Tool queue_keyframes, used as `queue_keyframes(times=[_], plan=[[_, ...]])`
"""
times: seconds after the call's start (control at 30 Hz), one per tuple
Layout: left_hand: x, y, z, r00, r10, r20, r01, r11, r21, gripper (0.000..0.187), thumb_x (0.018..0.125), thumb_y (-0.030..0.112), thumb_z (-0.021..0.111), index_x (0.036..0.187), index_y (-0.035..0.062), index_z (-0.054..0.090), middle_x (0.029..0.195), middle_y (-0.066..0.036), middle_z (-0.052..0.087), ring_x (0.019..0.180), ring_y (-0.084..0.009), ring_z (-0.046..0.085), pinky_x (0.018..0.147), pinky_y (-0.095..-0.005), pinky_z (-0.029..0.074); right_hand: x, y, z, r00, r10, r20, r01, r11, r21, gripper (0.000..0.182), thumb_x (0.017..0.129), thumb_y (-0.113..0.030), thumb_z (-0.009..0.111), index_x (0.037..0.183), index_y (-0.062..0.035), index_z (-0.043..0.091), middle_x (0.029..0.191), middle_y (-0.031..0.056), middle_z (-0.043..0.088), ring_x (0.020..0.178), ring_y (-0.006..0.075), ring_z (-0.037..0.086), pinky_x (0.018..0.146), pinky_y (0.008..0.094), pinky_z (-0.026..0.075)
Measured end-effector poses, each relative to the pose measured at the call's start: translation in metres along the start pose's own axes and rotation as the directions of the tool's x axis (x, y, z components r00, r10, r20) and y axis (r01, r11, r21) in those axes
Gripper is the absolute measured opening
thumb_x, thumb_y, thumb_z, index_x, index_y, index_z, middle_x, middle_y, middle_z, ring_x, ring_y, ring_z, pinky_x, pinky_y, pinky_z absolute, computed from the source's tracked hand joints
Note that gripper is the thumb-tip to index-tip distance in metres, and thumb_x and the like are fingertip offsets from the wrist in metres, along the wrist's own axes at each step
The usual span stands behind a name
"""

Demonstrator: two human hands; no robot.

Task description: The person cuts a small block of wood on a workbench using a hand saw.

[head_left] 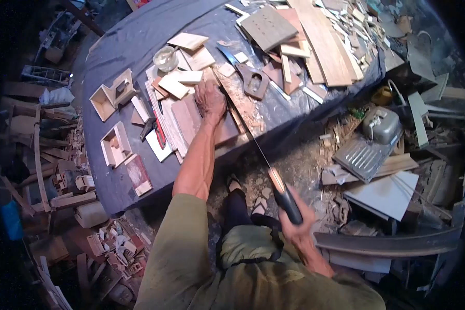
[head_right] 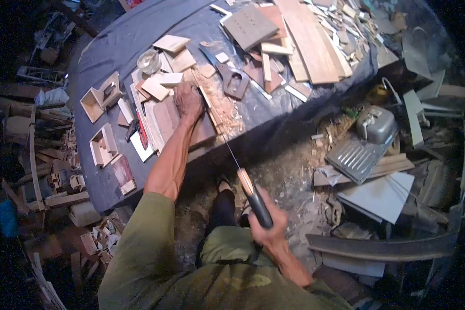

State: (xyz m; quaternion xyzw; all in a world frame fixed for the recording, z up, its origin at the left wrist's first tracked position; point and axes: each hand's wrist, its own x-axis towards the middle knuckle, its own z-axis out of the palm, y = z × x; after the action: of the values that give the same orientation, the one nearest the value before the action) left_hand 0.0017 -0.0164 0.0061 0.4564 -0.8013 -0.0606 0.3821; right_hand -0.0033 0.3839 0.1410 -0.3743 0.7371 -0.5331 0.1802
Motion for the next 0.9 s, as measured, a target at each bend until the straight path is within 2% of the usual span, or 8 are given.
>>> queue_keyframes(times=[0.1, 0.23, 0.27, 0.33, 0.5, 0.7, 0.83, 0.9], plan=[[-0.005, -0.009, -0.002, 0.993, -0.017, 0.117, 0.014, 0.999, 0.031, 0.026, 0.085, 0.010, 0.056, 0.108, 0.0004, 0.063, 0.101, -0.019, 0.059, 0.099, -0.0379, 0.055, 0.088, -0.0491, 0.044, -0.012, 0.005, -0.002, 0.997, 0.073, 0.021, -0.074, 0.995, 0.064, 0.057, 0.077, 0.002, 0.062, 0.134, 0.0005, 0.059, 0.078, 0.0090, 0.067, 0.068, 0.0104, 0.063, 0.064, 0.0259, 0.051], [-0.002, -0.006, 0.003, 0.997, 0.030, -0.066, -0.031, 0.999, -0.023, 0.017, 0.085, 0.009, 0.056, 0.097, 0.0005, 0.064, 0.105, -0.019, 0.060, 0.101, -0.0385, 0.055, 0.089, -0.0487, 0.045, 0.023, 0.009, 0.018, 0.994, 0.105, 0.042, -0.106, 0.994, 0.026, 0.054, 0.079, 0.000, 0.063, 0.133, 0.0014, 0.059, 0.079, 0.0115, 0.069, 0.069, 0.0111, 0.065, 0.064, 0.0266, 0.051], [-0.014, -0.005, 0.005, 1.000, -0.011, 0.017, 0.011, 1.000, 0.002, 0.018, 0.085, 0.010, 0.056, 0.099, 0.0004, 0.064, 0.106, -0.019, 0.060, 0.101, -0.0384, 0.055, 0.089, -0.0487, 0.045, 0.017, 0.008, 0.015, 0.990, 0.133, 0.048, -0.134, 0.991, 0.006, 0.054, 0.079, 0.000, 0.063, 0.133, 0.0017, 0.059, 0.080, 0.0119, 0.069, 0.069, 0.0113, 0.065, 0.064, 0.0267, 0.051], [-0.002, 0.001, -0.004, 0.989, -0.091, 0.113, 0.084, 0.994, 0.063, 0.022, 0.086, 0.010, 0.056, 0.103, 0.0001, 0.064, 0.107, -0.019, 0.060, 0.101, -0.0381, 0.055, 0.088, -0.0487, 0.045, 0.004, 0.003, 0.007, 0.999, -0.027, 0.018, 0.027, 1.000, 0.008, 0.055, 0.079, 0.000, 0.062, 0.134, -0.0003, 0.059, 0.078, 0.0113, 0.069, 0.070, 0.0114, 0.066, 0.066, 0.0272, 0.053], [-0.004, -0.001, 0.000, 0.999, -0.003, -0.044, 0.003, 1.000, -0.009, 0.025, 0.086, 0.011, 0.057, 0.106, 0.0001, 0.064, 0.100, -0.019, 0.059, 0.098, -0.0376, 0.056, 0.086, -0.0486, 0.045, 0.023, -0.008, 0.007, 0.973, 0.215, 0.079, -0.219, 0.974, 0.054, 0.053, 0.080, 0.000, 0.061, 0.133, -0.0019, 0.060, 0.082, 0.0131, 0.070, 0.072, 0.0120, 0.066, 0.068, 0.0274, 0.053], [-0.004, -0.001, -0.006, 0.990, -0.058, 0.130, 0.048, 0.996, 0.078, 0.038, 0.087, 0.010, 0.059, 0.124, 0.0013, 0.061, 0.103, -0.019, 0.060, 0.102, -0.0368, 0.055, 0.088, -0.0482, 0.044, 0.005, -0.005, 0.000, 0.991, 0.128, 0.038, -0.130, 0.989, 0.071, 0.054, 0.079, 0.000, 0.065, 0.133, -0.0010, 0.060, 0.080, 0.0096, 0.067, 0.068, 0.0117, 0.064, 0.065, 0.0279, 0.052], [-0.002, 0.000, 0.001, 0.997, 0.002, -0.078, -0.003, 1.000, -0.016, 0.023, 0.084, 0.009, 0.061, 0.107, 0.0022, 0.065, 0.106, -0.018, 0.059, 0.105, -0.0372, 0.055, 0.089, -0.0484, 0.044, 0.023, 0.004, 0.014, 0.996, 0.084, 0.024, -0.085, 0.994, 0.061, 0.054, 0.080, 0.000, 0.065, 0.133, -0.0007, 0.059, 0.082, 0.0100, 0.068, 0.071, 0.0104, 0.064, 0.065, 0.0266, 0.051], [-0.012, -0.001, 0.000, 0.996, -0.051, 0.078, 0.050, 0.999, 0.009, 0.032, 0.085, 0.010, 0.061, 0.116, 0.0022, 0.063, 0.111, -0.018, 0.060, 0.107, -0.0372, 0.055, 0.090, -0.0481, 0.044, 0.005, 0.006, 0.005, 1.000, 0.008, 0.009, -0.008, 1.000, 0.006, 0.054, 0.080, -0.001, 0.065, 0.134, -0.0005, 0.059, 0.081, 0.0110, 0.067, 0.070, 0.0100, 0.063, 0.065, 0.0258, 0.051]])
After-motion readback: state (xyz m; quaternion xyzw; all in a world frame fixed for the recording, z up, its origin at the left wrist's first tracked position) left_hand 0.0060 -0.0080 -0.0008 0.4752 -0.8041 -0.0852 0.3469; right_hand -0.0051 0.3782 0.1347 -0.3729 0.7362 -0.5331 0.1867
